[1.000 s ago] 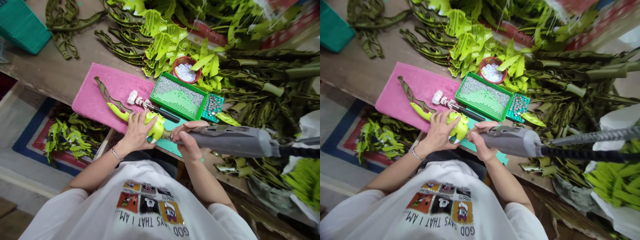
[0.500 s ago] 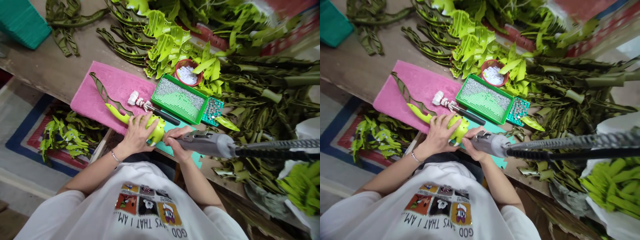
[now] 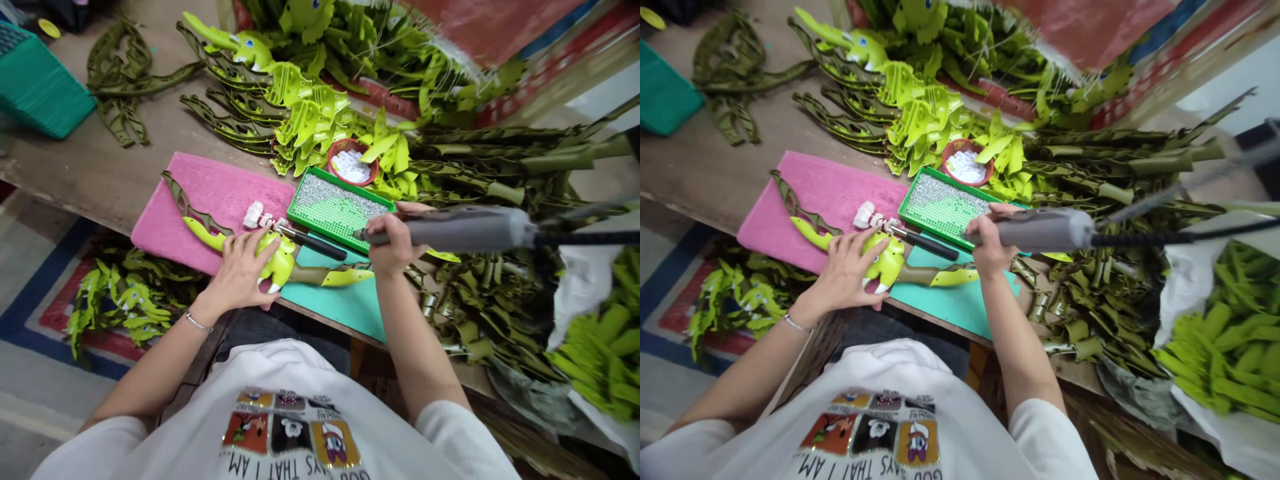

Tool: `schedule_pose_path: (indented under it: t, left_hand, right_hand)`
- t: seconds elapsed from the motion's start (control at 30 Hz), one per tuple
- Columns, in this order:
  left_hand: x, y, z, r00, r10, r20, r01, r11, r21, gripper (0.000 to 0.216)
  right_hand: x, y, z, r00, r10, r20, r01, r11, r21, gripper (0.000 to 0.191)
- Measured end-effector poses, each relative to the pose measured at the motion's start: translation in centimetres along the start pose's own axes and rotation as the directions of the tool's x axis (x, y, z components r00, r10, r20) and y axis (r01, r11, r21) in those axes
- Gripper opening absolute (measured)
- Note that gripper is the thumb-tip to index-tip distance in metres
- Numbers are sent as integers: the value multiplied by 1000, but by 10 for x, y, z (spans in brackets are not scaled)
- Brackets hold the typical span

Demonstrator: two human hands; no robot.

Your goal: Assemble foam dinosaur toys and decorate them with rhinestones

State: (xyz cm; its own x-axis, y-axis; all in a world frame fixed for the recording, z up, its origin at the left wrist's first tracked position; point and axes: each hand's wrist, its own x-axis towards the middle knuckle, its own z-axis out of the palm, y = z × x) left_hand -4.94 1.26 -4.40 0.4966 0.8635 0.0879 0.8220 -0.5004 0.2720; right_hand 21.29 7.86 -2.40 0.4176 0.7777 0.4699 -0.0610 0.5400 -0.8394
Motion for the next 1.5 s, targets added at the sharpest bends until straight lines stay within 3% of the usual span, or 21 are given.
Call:
schedule_pose_path:
  t: [0.1,0.23,0.43,0.6,0.7,0.83,1.03,1.17,1.33,1.5]
  left_hand:
    - [0,2,-1,1000,7,14,-7,1000,18,101]
    - [-1,23,5,999,-43,2,43,999,33,103]
    - [1,66,27,998,-19,-56,19,1000,4,72]
    - [9,79,46,997,-17,-80,19,1000,25,49]
    - [12,78,53,995,-23,-94,26,999,33,44]
    - [12,76,57,996,-20,-86,22,1000,21,43]
    - [10,74,60,994,-1,-114,3,1000,16,44]
    - [9,74,60,992,8,-130,-3,999,34,42]
    - [9,74,59,994,6,-113,-2,999,34,43]
    - [10,75,61,993,3,-120,1,999,32,41]
  right_hand:
    - [16,30,-1,996,57,-68,-64,993,-102,31]
    - [21,51,0,991,92,-101,-109,978,-175,35]
    - [20,58,1,987,123,-103,-143,966,-217,36]
    - [23,63,-1,990,131,-61,-139,977,-159,35]
    - [24,54,1,993,109,-54,-114,989,-98,33]
    - [13,18,6,996,72,-51,-74,997,-26,32]
    - [-39,-34,2,972,195,130,-194,981,-19,26]
    - [-59,-32,-4,957,252,144,-249,968,-42,22]
    - [-59,-25,-4,962,243,127,-244,970,-12,18]
    - [-58,-16,-9,926,283,249,-282,959,-40,16]
